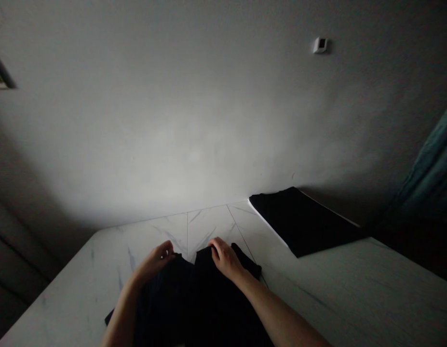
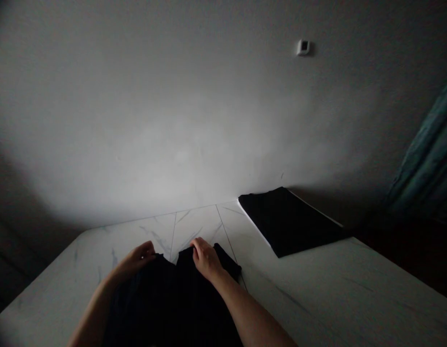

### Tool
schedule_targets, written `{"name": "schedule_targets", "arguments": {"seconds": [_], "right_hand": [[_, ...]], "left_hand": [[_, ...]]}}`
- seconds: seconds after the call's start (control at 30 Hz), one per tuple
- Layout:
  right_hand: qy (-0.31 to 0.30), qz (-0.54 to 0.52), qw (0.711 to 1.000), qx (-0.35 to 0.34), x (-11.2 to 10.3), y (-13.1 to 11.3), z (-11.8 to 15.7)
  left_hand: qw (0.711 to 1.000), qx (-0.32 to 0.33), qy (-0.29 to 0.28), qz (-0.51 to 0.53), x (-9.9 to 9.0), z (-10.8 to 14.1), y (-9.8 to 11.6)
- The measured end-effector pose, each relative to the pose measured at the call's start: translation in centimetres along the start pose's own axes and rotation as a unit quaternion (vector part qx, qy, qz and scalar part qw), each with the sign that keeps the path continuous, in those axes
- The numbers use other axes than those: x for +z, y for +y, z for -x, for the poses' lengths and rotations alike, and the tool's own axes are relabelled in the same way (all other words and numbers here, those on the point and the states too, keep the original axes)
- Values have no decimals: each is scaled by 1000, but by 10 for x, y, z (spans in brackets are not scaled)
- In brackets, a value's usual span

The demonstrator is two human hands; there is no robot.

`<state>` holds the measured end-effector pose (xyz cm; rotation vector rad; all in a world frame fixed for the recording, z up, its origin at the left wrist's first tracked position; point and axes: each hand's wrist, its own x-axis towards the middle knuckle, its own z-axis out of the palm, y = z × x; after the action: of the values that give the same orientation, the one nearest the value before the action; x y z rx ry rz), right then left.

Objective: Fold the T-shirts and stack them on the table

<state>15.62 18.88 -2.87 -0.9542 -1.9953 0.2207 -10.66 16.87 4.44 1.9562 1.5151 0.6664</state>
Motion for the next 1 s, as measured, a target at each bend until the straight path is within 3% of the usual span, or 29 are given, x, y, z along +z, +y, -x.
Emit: {"name": "schedule_targets", "arguments": {"seconds": [0.2,0.3,0.43,0.53,0.6,0.87,0.93,1.0], "right_hand": [[-21,-116,993,30,-9,-21,-1],[-4,-144,989,36,-10,-27,-2],[74,-139,987,38,-8,-26,0],[71,-97,992,21,-7,-23,1],[54,-74,996,19,-6,-22,3],[50,-75,996,8,-6,-19,4],[66,-101,993,-3,-6,-20,2],[93,-127,988,0,-6,-20,0]], "left_hand": [[994,97,10,43,29,-3,63],[993,116,15,7,39,-1,79],[991,96,78,-51,34,0,81],[988,85,114,-66,29,-1,77],[988,87,106,-76,29,-1,76],[995,76,-13,-55,36,3,79],[996,61,2,-68,34,3,79],[993,61,53,-89,31,1,77]]}}
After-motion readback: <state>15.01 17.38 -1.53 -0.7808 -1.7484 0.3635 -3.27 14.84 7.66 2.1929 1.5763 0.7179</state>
